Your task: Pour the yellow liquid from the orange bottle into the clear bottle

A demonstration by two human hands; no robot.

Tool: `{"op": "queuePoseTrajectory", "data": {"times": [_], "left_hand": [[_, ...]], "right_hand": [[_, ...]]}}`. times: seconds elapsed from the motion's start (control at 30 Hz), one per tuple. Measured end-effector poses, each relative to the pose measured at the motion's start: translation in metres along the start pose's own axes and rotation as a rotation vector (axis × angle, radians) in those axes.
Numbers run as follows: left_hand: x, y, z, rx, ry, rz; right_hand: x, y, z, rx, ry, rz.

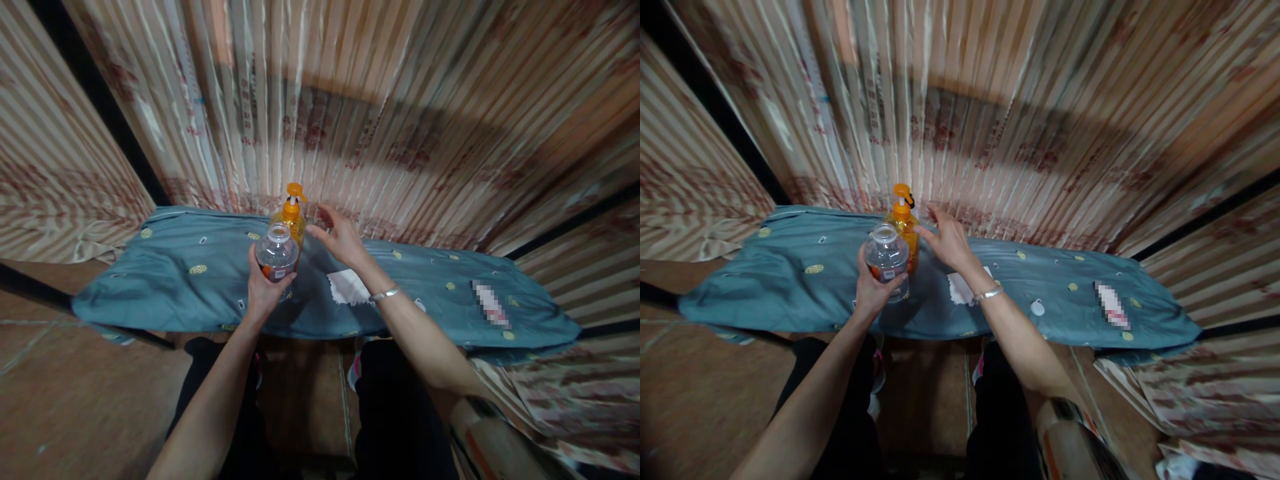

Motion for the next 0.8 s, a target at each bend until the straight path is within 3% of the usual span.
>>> {"op": "queuePoseTrajectory", "data": {"times": [0.17,0.33,0.47,0.63,0.8], "left_hand": [[0.0,-0.001,0.0,-0.001,0.002,-0.019],[0.0,-0.001,0.002,0.013,0.016,-0.04],[-0.001,-0.001,0.002,0.018,0.023,-0.049],[0.0,0.0,0.003,0.02,0.032,-0.049],[0.0,-0.004,-0.002,-0.007,0.008,-0.036]], "right_hand": [[0.029,-0.026,-0.014,0.014,0.015,0.013],[0.04,-0.042,-0.004,0.142,-0.078,0.031],[0.047,-0.05,0.003,0.205,-0.063,0.069],[0.043,-0.04,0.002,0.181,-0.114,0.109],[0.028,-0.012,0.003,0.19,-0.087,0.214]]}}
Point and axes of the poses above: each hand's wrist, its own x-axis towards the middle knuckle, its own y-axis out of the back of the hand, z = x × y, the point moved 3 cm from there along x, towards the middle knuckle, and after that the axes turned 8 degrees about x, right-handed, at the moved point
